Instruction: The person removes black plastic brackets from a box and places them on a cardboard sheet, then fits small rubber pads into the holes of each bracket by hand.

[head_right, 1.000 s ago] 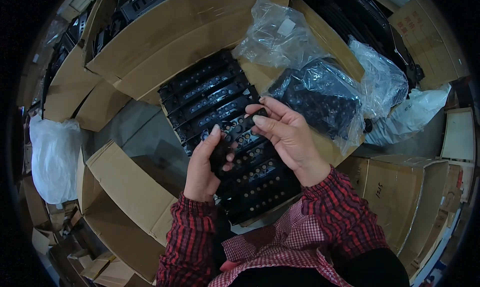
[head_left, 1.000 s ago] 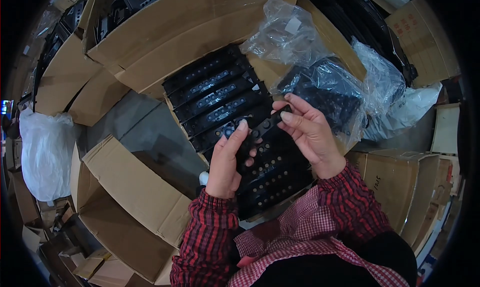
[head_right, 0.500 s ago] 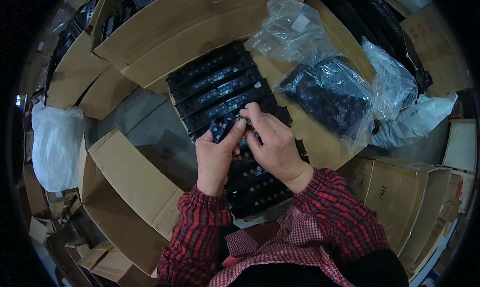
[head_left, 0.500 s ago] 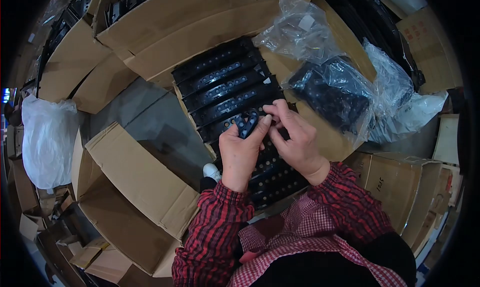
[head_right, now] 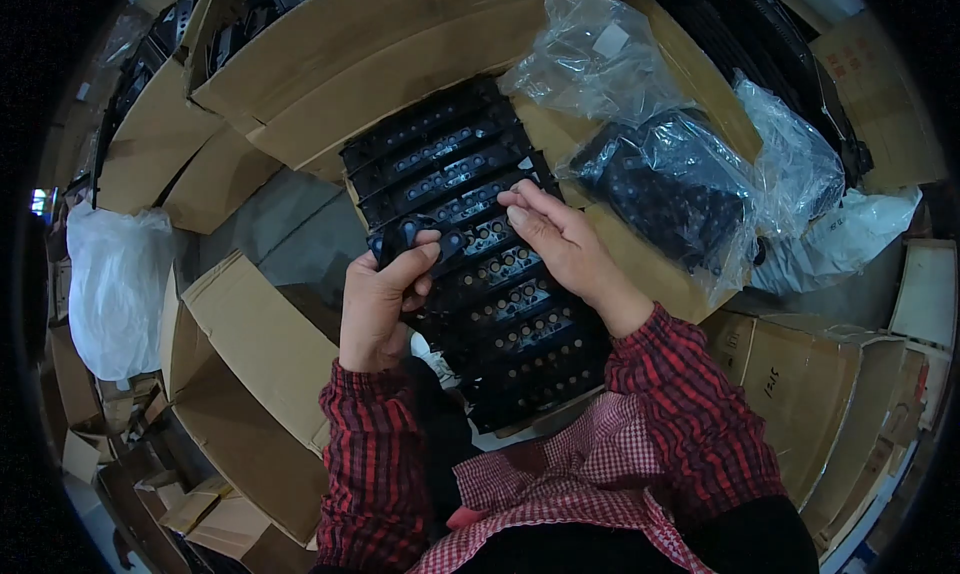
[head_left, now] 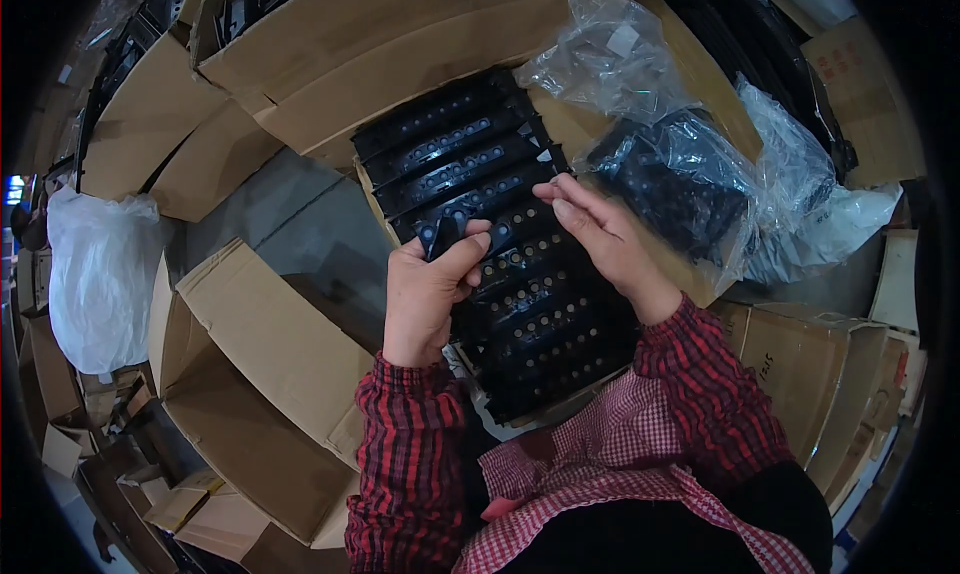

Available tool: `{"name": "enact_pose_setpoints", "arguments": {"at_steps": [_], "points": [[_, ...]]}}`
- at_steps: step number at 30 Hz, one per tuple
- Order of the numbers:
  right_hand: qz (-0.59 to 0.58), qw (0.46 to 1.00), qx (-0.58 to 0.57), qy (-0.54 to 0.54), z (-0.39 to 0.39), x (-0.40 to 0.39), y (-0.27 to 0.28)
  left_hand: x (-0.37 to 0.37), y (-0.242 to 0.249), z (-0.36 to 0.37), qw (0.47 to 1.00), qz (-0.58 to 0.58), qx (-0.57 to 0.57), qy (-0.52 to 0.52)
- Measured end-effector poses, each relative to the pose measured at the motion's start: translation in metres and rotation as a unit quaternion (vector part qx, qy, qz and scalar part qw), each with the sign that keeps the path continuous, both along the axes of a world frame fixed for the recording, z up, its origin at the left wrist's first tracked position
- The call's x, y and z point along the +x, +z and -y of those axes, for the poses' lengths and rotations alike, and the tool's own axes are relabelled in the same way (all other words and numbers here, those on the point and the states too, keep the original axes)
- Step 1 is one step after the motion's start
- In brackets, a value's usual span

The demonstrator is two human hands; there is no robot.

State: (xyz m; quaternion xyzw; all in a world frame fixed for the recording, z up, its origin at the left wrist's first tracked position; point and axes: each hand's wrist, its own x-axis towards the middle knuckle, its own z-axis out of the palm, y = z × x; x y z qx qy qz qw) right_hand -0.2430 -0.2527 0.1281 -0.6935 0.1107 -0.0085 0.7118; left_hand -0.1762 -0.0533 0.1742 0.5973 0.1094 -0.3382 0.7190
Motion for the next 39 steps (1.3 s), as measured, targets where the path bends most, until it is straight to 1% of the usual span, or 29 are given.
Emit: {"name": "enact_pose_setpoints", "arguments": {"at_steps": [1,2,3,4,5,7,8,10,11,12,13,14,15,16,17,18,19,20,21,23,25,26,27,29,30,32,35,37,39], "points": [[0.000,1.000,0.001,0.000,-0.002,0.002,-0.004,0.002,0.001,-0.002,1.000,0.000,-0.009,-0.003],[-0.089,0.984,0.153,0.004,-0.005,0.005,-0.008,0.004,0.002,-0.003,1.000,0.000,-0.008,-0.004],[-0.177,0.937,0.300,0.009,-0.009,0.006,-0.015,0.004,0.003,-0.004,1.000,0.001,-0.008,-0.019],[-0.179,0.905,0.384,0.029,-0.015,0.008,-0.022,0.004,0.003,-0.005,0.999,0.000,-0.007,-0.034],[-0.181,0.904,0.386,0.029,-0.016,0.008,-0.025,0.003,0.002,-0.006,0.999,-0.003,-0.005,-0.033],[-0.167,0.872,0.452,0.092,-0.017,0.009,-0.023,0.002,0.001,-0.008,0.999,0.004,0.013,-0.043],[-0.168,0.871,0.451,0.095,-0.016,0.010,-0.025,0.003,-0.001,-0.009,0.999,0.005,0.013,-0.040],[-0.135,0.927,0.350,-0.012,-0.013,0.009,-0.030,0.004,-0.007,-0.013,0.998,0.019,0.064,-0.020],[-0.138,0.918,0.368,-0.046,-0.011,0.011,-0.029,0.006,-0.014,-0.013,0.998,0.021,0.065,-0.018],[-0.138,0.918,0.369,-0.044,-0.012,0.012,-0.029,0.007,-0.024,-0.012,0.993,0.053,0.110,-0.004],[-0.145,0.940,0.304,-0.057,-0.012,0.013,-0.031,0.009,-0.036,-0.011,0.984,0.084,0.154,0.009],[-0.150,0.957,0.237,-0.071,-0.012,0.015,-0.033,0.012,-0.056,-0.010,0.984,0.085,0.155,0.010],[-0.149,0.958,0.237,-0.069,-0.011,0.017,-0.041,0.015,-0.080,-0.009,0.971,0.107,0.215,0.001],[-0.147,0.984,0.083,-0.060,-0.010,0.020,-0.053,0.018,-0.095,-0.008,0.953,0.129,0.275,-0.006],[-0.140,0.986,-0.073,-0.050,-0.010,0.026,-0.057,0.017,-0.100,-0.004,0.940,0.124,0.318,-0.015],[-0.141,0.986,-0.073,-0.044,-0.011,0.028,-0.061,0.013,-0.107,0.000,0.924,0.115,0.363,-0.026],[-0.109,0.975,-0.188,-0.044,-0.014,0.031,-0.059,0.011,-0.111,0.001,0.907,0.135,0.396,-0.045],[-0.077,0.950,-0.300,-0.044,-0.017,0.032,-0.061,0.011,-0.116,-0.001,0.907,0.130,0.398,-0.044],[-0.083,0.950,-0.297,-0.040,-0.019,0.033,-0.068,0.010,-0.120,-0.002,0.898,0.150,0.412,-0.030],[-0.024,0.931,-0.360,-0.057,-0.023,0.037,-0.081,0.014,-0.117,-0.003,0.888,0.169,0.428,-0.015],[-0.049,0.926,-0.371,-0.047,-0.021,0.038,-0.081,0.021,-0.107,-0.005,0.945,0.077,0.305,0.090],[-0.076,0.919,-0.385,-0.039,-0.021,0.038,-0.080,0.023,-0.099,-0.006,0.961,0.062,0.247,0.111],[-0.076,0.920,-0.384,-0.037,-0.021,0.038,-0.079,0.023,-0.092,-0.006,0.960,0.061,0.248,0.113],[-0.076,0.880,-0.468,-0.019,-0.019,0.037,-0.075,0.025,-0.077,-0.003,0.976,0.021,0.172,0.134],[-0.076,0.879,-0.470,-0.020,-0.018,0.036,-0.075,0.025,-0.069,-0.002,0.976,0.021,0.170,0.133],[0.004,0.830,-0.558,-0.010,-0.014,0.035,-0.075,0.022,-0.052,0.000,0.985,0.028,0.106,0.129],[0.030,0.840,-0.539,-0.052,-0.005,0.033,-0.066,0.016,-0.029,0.001,0.990,0.035,0.074,0.115],[0.027,0.846,-0.531,-0.034,0.001,0.030,-0.066,0.013,-0.024,0.000,0.991,0.033,0.058,0.119],[0.102,0.878,-0.465,0.055,0.003,0.025,-0.078,0.010,-0.018,0.000,0.991,0.035,0.041,0.121]]}}
